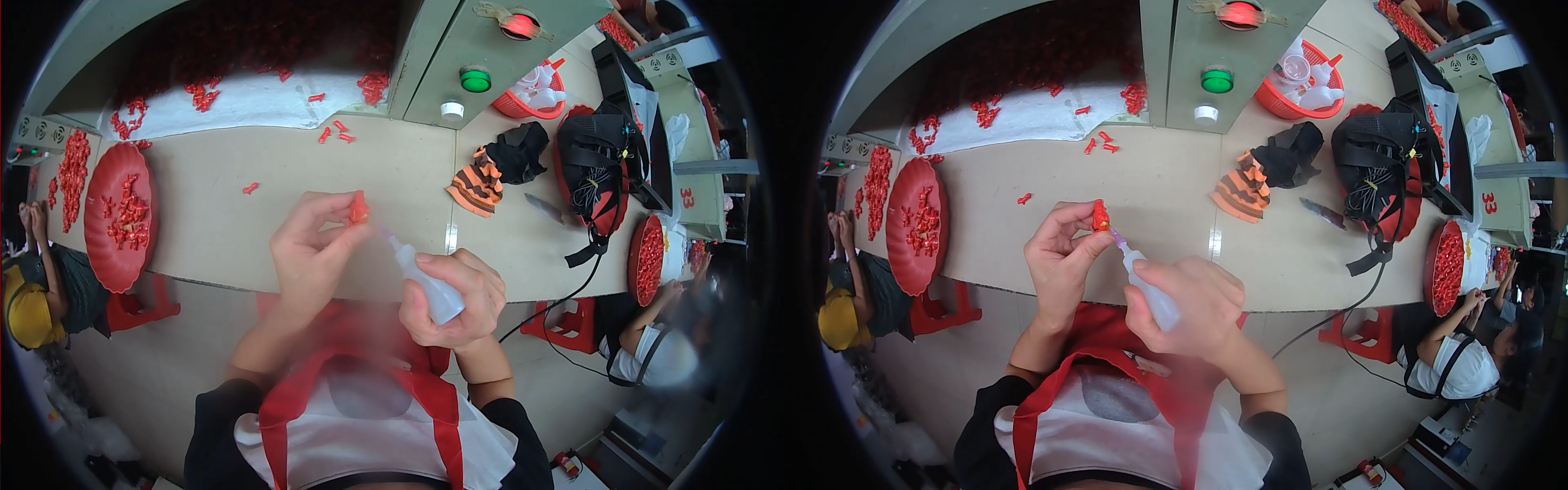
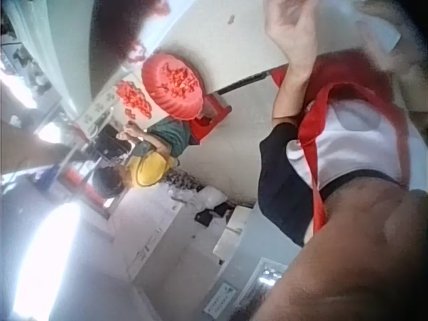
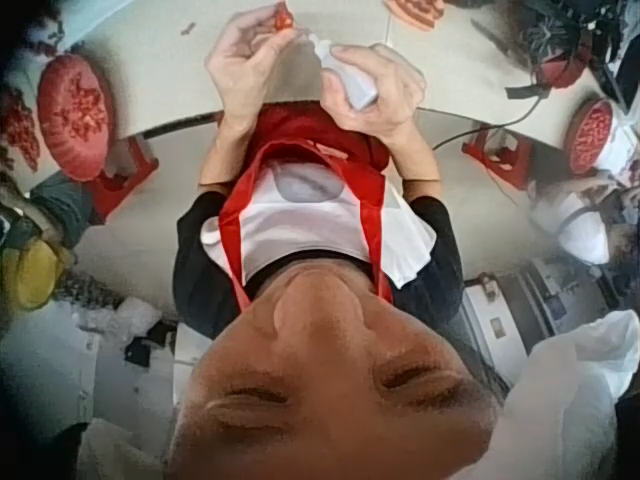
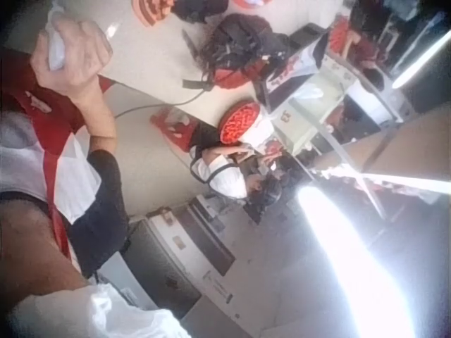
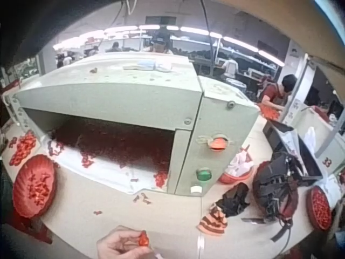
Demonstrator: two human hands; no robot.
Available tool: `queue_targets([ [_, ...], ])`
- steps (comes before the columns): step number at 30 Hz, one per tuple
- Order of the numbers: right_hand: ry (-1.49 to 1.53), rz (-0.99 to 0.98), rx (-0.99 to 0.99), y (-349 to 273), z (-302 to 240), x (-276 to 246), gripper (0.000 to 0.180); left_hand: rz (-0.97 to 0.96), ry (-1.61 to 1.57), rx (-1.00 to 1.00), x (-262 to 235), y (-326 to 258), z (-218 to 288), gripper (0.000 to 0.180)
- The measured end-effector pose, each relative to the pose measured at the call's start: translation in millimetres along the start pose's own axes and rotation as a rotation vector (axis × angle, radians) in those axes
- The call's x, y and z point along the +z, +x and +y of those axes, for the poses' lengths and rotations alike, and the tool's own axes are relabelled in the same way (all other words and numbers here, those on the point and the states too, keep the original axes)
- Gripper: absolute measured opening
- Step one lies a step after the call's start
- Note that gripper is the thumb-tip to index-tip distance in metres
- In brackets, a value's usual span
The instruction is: The person applies adhesive from a bottle to small red plastic components and assembles them by hand.
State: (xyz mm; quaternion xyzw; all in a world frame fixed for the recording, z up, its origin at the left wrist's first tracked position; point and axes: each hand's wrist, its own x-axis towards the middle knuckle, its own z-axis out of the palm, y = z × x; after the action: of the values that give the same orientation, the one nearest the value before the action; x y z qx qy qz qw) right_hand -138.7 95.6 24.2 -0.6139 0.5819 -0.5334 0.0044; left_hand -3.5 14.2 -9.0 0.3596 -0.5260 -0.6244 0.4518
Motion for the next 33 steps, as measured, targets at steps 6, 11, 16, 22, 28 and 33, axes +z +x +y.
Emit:
queue_targets([
  [6, -0.011, 0.011, 0.007, -0.7, 1.0, 0.0, 0.032, -0.014, -0.004, 0.003, 0.3, 0.1, 0.5, 0.026],
  [11, 0.005, 0.013, -0.001, 0.5, 1.7, 0.9, 0.032, -0.017, -0.005, 0.01, 0.1, 0.5, -0.1, 0.026],
  [16, 0.003, 0.021, -0.001, 1.3, 3.1, 1.0, 0.03, -0.018, 0.018, 0.01, -0.1, 0.6, -1.9, 0.027],
  [22, 0.018, 0.0, 0.027, 0.9, 2.5, -0.5, 0.028, -0.022, 0.001, 0.01, 0.8, 0.3, -2.5, 0.027],
  [28, 0.056, 0.023, 0.043, 2.3, 1.1, 0.7, 0.028, -0.046, -0.025, -0.035, -1.8, 2.0, -1.8, 0.027],
  [33, 0.063, 0.011, 0.057, 2.1, 0.5, 1.6, 0.028, -0.059, -0.057, -0.051, -3.3, 1.9, -1.4, 0.027],
])
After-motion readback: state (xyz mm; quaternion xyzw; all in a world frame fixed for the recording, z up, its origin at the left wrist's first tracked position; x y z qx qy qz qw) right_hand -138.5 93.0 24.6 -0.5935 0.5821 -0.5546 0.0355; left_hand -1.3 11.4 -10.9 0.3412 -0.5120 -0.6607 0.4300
